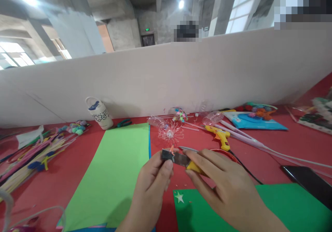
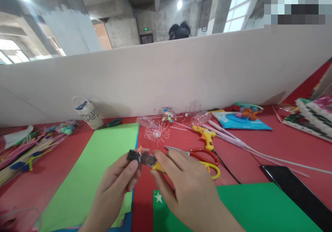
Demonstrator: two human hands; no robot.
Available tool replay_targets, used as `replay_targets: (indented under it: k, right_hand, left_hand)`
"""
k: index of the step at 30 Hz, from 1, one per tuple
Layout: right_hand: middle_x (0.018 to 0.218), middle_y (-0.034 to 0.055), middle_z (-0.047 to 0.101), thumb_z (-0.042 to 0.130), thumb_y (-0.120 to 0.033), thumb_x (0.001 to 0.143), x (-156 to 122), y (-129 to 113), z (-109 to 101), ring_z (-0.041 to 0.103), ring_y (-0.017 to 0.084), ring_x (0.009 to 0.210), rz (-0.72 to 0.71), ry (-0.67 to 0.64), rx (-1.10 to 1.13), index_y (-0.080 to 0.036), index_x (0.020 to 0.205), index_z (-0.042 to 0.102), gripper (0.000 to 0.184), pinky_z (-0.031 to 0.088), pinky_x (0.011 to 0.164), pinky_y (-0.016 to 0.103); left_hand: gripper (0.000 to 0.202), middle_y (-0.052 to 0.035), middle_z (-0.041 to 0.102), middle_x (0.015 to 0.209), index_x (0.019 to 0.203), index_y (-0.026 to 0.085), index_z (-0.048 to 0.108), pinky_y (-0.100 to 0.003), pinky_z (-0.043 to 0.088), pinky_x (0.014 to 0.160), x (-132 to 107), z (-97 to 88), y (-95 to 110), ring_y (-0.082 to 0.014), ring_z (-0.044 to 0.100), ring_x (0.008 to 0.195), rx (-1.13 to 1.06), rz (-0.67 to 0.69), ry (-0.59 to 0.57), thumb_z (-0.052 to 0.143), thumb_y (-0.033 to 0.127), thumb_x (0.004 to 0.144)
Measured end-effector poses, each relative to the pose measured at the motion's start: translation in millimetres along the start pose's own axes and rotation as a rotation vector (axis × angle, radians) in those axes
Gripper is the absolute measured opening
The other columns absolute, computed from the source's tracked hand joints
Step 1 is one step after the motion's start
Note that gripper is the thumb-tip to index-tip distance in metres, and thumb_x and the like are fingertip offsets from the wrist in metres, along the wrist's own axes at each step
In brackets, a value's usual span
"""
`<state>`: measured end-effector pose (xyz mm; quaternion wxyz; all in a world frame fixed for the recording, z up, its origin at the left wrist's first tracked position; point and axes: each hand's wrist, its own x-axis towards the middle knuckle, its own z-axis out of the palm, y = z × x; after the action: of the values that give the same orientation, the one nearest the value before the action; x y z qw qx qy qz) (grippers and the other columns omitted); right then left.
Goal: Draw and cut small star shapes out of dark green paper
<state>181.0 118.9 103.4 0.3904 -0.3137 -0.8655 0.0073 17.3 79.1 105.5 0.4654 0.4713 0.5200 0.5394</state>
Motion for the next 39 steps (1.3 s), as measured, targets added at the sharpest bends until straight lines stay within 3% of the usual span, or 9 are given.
replay_targets:
  k: [6, 28, 33, 36, 39]
  right_hand:
    - [0.086, 0.0073, 0.064, 0.048, -0.022, 0.093, -1, 1, 0, 0.06, 0.021, 0.074, -0.008, 0.008, -0.042, -0.015, 0.113, 0.057, 0.023, 0.047, 0.059, 0.032]
    - [0.082, 0.0078, 0.065, 0.048, -0.024, 0.093, -1, -2, 3, 0.062, 0.02, 0.069, -0.007, 0.091, -0.108, -0.012, 0.11, 0.061, 0.024, 0.047, 0.057, 0.031]
    - [0.082, 0.0111, 0.067, 0.05, -0.025, 0.093, 1, 8, 3, 0.064, 0.023, 0.068, 0.049, 0.191, -0.225, -0.009, 0.108, 0.063, 0.026, 0.048, 0.056, 0.033]
    - [0.082, 0.0109, 0.067, 0.048, -0.027, 0.093, 2, 10, 1, 0.064, 0.023, 0.067, 0.096, 0.127, -0.145, -0.009, 0.108, 0.063, 0.028, 0.049, 0.055, 0.034]
    - [0.084, 0.0091, 0.066, 0.048, -0.025, 0.092, 1, 5, 0, 0.064, 0.022, 0.07, 0.054, 0.04, -0.048, -0.013, 0.11, 0.061, 0.025, 0.051, 0.057, 0.034]
  left_hand:
    - [0.032, 0.0054, 0.04, 0.058, 0.065, 0.02, 0.047, -0.023, 0.026, 0.049, 1, -1.2, -5, -0.0092, 0.031, 0.051, 0.197, 0.112, 0.043, 0.044, 0.038, 0.091]
    - [0.037, 0.0057, 0.035, 0.055, 0.06, 0.02, 0.043, -0.023, 0.024, 0.045, 2, 1.8, -5, -0.0089, 0.029, 0.05, 0.242, 0.043, 0.137, 0.049, 0.045, 0.086]
    - [0.029, 0.0056, 0.04, 0.058, 0.073, 0.019, 0.053, -0.021, 0.026, 0.045, 4, 4.2, -3, -0.0081, 0.032, 0.049, 0.196, 0.02, 0.112, 0.046, 0.043, 0.088]
    - [0.025, 0.0054, 0.044, 0.059, 0.074, 0.019, 0.05, -0.02, 0.028, 0.042, 4, 6.2, -3, -0.0072, 0.036, 0.045, 0.106, -0.041, 0.093, 0.047, 0.041, 0.086]
    - [0.022, 0.0056, 0.045, 0.055, 0.073, 0.02, 0.05, -0.02, 0.03, 0.039, 4, 5.7, -3, -0.0082, 0.039, 0.043, 0.04, -0.084, 0.049, 0.047, 0.038, 0.085]
